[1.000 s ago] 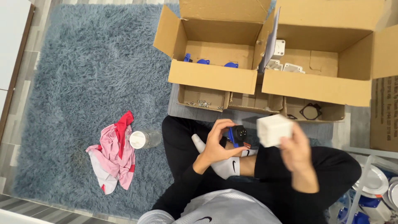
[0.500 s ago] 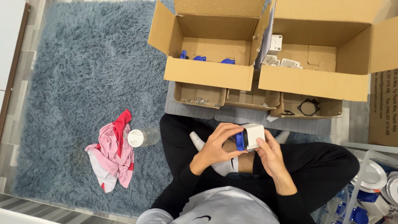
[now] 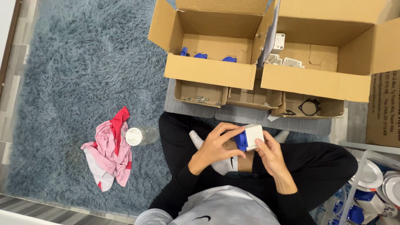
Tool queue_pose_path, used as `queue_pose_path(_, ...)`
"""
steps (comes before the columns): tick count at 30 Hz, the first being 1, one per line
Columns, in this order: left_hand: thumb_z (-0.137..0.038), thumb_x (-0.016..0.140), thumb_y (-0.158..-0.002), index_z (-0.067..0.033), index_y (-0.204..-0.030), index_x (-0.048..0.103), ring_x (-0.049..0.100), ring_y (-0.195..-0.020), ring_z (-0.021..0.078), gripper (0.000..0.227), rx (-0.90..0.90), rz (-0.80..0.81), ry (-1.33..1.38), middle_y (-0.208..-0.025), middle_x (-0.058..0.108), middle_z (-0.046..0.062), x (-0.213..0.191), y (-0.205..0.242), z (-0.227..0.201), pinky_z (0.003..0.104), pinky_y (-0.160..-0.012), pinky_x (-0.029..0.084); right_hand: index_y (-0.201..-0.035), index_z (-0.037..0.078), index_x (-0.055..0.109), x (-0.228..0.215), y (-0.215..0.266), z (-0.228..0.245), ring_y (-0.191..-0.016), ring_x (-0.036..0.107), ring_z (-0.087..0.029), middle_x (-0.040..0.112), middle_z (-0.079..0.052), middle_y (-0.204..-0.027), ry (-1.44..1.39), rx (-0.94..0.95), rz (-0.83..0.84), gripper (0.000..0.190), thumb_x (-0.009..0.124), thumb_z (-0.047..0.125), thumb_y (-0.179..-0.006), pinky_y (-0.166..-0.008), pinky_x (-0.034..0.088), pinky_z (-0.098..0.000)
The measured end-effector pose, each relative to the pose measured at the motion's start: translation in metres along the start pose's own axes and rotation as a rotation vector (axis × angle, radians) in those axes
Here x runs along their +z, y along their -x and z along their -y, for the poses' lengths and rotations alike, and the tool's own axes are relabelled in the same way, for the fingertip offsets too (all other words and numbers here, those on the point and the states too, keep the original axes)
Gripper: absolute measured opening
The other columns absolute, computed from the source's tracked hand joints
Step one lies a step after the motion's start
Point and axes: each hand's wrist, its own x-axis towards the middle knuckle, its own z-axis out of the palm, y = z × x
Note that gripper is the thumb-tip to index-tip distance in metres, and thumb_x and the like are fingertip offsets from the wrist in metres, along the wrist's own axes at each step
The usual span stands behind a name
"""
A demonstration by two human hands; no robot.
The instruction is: Assembling and inspecting small plastic components using a screwdriver while sitting on the floor.
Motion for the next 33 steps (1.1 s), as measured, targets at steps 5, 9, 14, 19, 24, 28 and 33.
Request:
queue_pose_path(5,-0.050,0.099,-0.064,-0.0043,-0.145,0.068,0.060,-0.135,0.0457,0.097,-0.087,0.149,0.127,-0.141,0.063,0.022,-0.018,-0.008,-0.004,0.055,-0.118,0.049,-0.137,-0.003,0.072,-0.021,-0.002,-0.020,-0.097,0.071,-0.014,0.073,-0.010,-0.110,0.082,0.011,0.094,0.041,0.074,0.013,-0.099,-0.087,0.065,-0.0373)
queue_pose_path(9,-0.043,0.104,-0.056,0.0004,-0.148,0.061,0.063,-0.137,0.0457,0.110,-0.184,0.355,0.345,-0.144,0.064,0.025,-0.026,-0.009,-0.004,0.058,-0.120,0.048,-0.128,-0.001,0.079,0.001,-0.003,-0.001,-0.093,0.071,-0.012,0.077,-0.009,-0.107,0.185,0.054,0.202,0.036,0.079,0.011,-0.095,-0.084,0.066,-0.0360)
queue_pose_path(14,-0.038,0.108,-0.056,-0.0010,-0.130,0.056,0.072,-0.127,0.0403,0.098,-0.318,0.236,0.451,-0.130,0.075,0.023,-0.023,0.014,0.008,0.054,-0.110,0.053,-0.136,0.001,0.076,0.016,-0.017,0.038,-0.096,0.075,-0.017,0.082,-0.013,-0.120,0.400,0.140,0.428,0.039,0.078,0.014,-0.099,-0.086,0.067,-0.0389)
queue_pose_path(19,-0.037,0.114,-0.050,-0.0039,-0.128,0.053,0.074,-0.110,0.0292,0.105,-0.368,0.045,0.505,-0.117,0.076,0.018,-0.008,0.063,0.067,0.045,-0.099,0.056,-0.126,-0.002,0.077,0.059,-0.035,0.144,-0.103,0.081,-0.038,0.079,-0.027,-0.123,0.814,-0.161,0.493,0.034,0.079,0.012,-0.095,-0.089,0.066,-0.0525)
queue_pose_path(24,-0.038,0.116,-0.046,-0.0033,-0.126,0.056,0.072,-0.094,0.0217,0.106,-0.408,-0.036,0.536,-0.103,0.074,0.013,-0.003,0.084,0.089,0.037,-0.086,0.056,-0.132,0.006,0.076,0.085,-0.059,0.215,-0.123,0.074,-0.037,0.075,-0.018,-0.133,1.129,-0.462,0.443,0.036,0.079,0.023,-0.099,-0.102,0.059,-0.0499)
queue_pose_path(28,-0.034,0.115,-0.053,-0.0061,-0.132,0.056,0.068,-0.097,0.0183,0.103,-0.514,-0.017,0.627,-0.107,0.074,0.010,0.015,0.120,0.127,0.035,-0.088,0.052,-0.140,0.000,0.068,0.098,-0.089,0.222,-0.127,0.068,-0.050,0.069,-0.024,-0.140,1.388,-0.302,0.480,0.042,0.053,0.031,-0.115,-0.106,0.054,-0.0603)
queue_pose_path(33,-0.031,0.104,-0.078,-0.0105,-0.145,0.052,0.065,-0.118,0.0201,0.088,-0.690,-0.008,0.700,-0.131,0.071,0.014,0.027,0.146,0.142,0.038,-0.106,0.048,-0.127,0.003,0.075,0.116,-0.092,0.226,-0.117,0.072,-0.051,0.076,-0.026,-0.121,1.514,-0.090,0.467,0.052,0.039,0.040,-0.119,-0.103,0.056,-0.0611)
